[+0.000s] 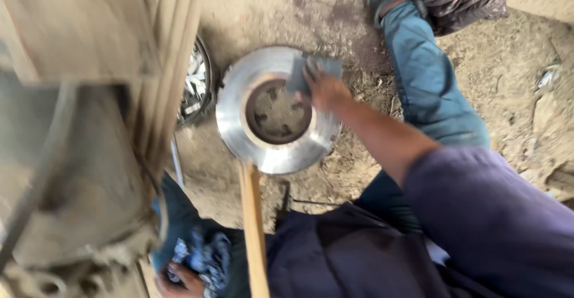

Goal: The person scrubs a metal brake drum with a sanding pad and wipes it with a cloth. They then flip the drum and continue scrubbing both sides, occasionally wiping away debris.

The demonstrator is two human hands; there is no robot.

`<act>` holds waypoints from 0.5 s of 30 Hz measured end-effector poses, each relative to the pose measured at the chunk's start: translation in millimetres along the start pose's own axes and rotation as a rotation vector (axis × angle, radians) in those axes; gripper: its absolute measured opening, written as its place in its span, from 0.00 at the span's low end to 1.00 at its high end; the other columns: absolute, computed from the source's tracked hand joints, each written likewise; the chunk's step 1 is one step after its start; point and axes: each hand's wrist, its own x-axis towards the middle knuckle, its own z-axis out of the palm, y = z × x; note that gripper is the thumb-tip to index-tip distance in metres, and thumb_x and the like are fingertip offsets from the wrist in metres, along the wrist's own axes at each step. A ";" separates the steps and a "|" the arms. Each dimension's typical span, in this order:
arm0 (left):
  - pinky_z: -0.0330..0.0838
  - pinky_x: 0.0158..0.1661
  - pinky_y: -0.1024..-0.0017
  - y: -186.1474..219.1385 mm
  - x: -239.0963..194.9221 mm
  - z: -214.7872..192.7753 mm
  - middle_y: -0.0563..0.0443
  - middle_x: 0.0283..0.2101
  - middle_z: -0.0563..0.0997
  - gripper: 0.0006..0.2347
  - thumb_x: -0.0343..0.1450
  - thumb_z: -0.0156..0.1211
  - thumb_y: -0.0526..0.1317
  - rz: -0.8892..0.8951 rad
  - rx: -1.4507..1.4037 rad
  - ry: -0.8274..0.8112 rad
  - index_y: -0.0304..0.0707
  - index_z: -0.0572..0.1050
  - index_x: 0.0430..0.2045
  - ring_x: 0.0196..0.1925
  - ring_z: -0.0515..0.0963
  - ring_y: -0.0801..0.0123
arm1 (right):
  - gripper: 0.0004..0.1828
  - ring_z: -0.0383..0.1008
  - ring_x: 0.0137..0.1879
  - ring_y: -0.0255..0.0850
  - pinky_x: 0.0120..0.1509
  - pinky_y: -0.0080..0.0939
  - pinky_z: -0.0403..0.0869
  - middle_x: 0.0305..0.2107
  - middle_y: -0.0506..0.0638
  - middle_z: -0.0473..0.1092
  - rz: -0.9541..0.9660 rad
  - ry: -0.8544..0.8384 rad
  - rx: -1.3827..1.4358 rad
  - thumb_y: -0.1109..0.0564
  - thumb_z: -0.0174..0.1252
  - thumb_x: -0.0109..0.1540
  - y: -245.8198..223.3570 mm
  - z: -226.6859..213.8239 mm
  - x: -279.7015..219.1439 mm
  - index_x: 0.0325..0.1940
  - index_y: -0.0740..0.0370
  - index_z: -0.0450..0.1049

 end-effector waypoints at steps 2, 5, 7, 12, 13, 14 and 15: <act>0.72 0.51 0.50 11.0 2.1 -18.7 0.30 0.43 0.79 0.15 0.82 0.59 0.44 -0.221 0.076 -0.206 0.22 0.77 0.44 0.46 0.79 0.40 | 0.48 0.33 0.83 0.49 0.82 0.59 0.51 0.78 0.51 0.23 0.006 -0.044 0.112 0.26 0.27 0.66 0.1 0.8 3.3 0.81 0.54 0.28; 0.72 0.47 0.54 24.1 11.9 -25.1 0.31 0.39 0.79 0.17 0.81 0.59 0.48 -0.363 0.076 -0.265 0.26 0.78 0.42 0.42 0.79 0.43 | 0.47 0.31 0.82 0.55 0.77 0.58 0.54 0.79 0.59 0.23 -0.100 0.025 0.039 0.35 0.33 0.68 -4.5 26.0 -38.0 0.83 0.59 0.27; 0.72 0.46 0.55 24.0 18.1 -21.2 0.31 0.39 0.79 0.17 0.80 0.58 0.48 -0.390 0.048 -0.261 0.27 0.79 0.42 0.42 0.79 0.43 | 0.46 0.21 0.83 0.54 0.74 0.59 0.51 0.78 0.58 0.18 -0.100 -0.066 -0.040 0.39 0.36 0.67 -16.1 45.1 -59.1 0.81 0.58 0.24; 0.73 0.54 0.51 1.7 3.3 -1.5 0.24 0.47 0.78 0.15 0.82 0.64 0.40 -0.014 -0.034 -0.008 0.17 0.75 0.48 0.50 0.78 0.36 | 0.48 0.27 0.82 0.52 0.80 0.62 0.43 0.77 0.57 0.22 0.046 0.006 -0.095 0.30 0.33 0.69 -11.1 14.9 -8.1 0.81 0.62 0.26; 0.72 0.52 0.53 -3.8 -4.0 -4.6 0.26 0.45 0.78 0.14 0.81 0.63 0.40 -0.123 -0.018 -0.092 0.19 0.76 0.46 0.48 0.77 0.38 | 0.50 0.29 0.83 0.50 0.82 0.57 0.47 0.78 0.55 0.22 0.053 0.002 -0.086 0.26 0.31 0.68 -8.6 2.3 3.1 0.81 0.60 0.28; 0.72 0.52 0.54 -10.9 -8.2 -8.9 0.27 0.45 0.78 0.14 0.82 0.63 0.40 -0.155 -0.015 -0.103 0.19 0.76 0.47 0.48 0.77 0.40 | 0.50 0.29 0.83 0.51 0.77 0.55 0.54 0.78 0.56 0.22 0.043 -0.012 -0.068 0.26 0.31 0.67 -9.9 -3.0 5.4 0.81 0.60 0.28; 0.72 0.53 0.54 -15.3 -13.5 -15.0 0.27 0.45 0.78 0.14 0.82 0.63 0.40 -0.183 -0.024 -0.114 0.19 0.76 0.47 0.48 0.77 0.41 | 0.51 0.29 0.83 0.51 0.73 0.54 0.61 0.78 0.56 0.22 0.040 -0.029 -0.050 0.26 0.31 0.66 -10.6 -2.9 -2.3 0.81 0.61 0.28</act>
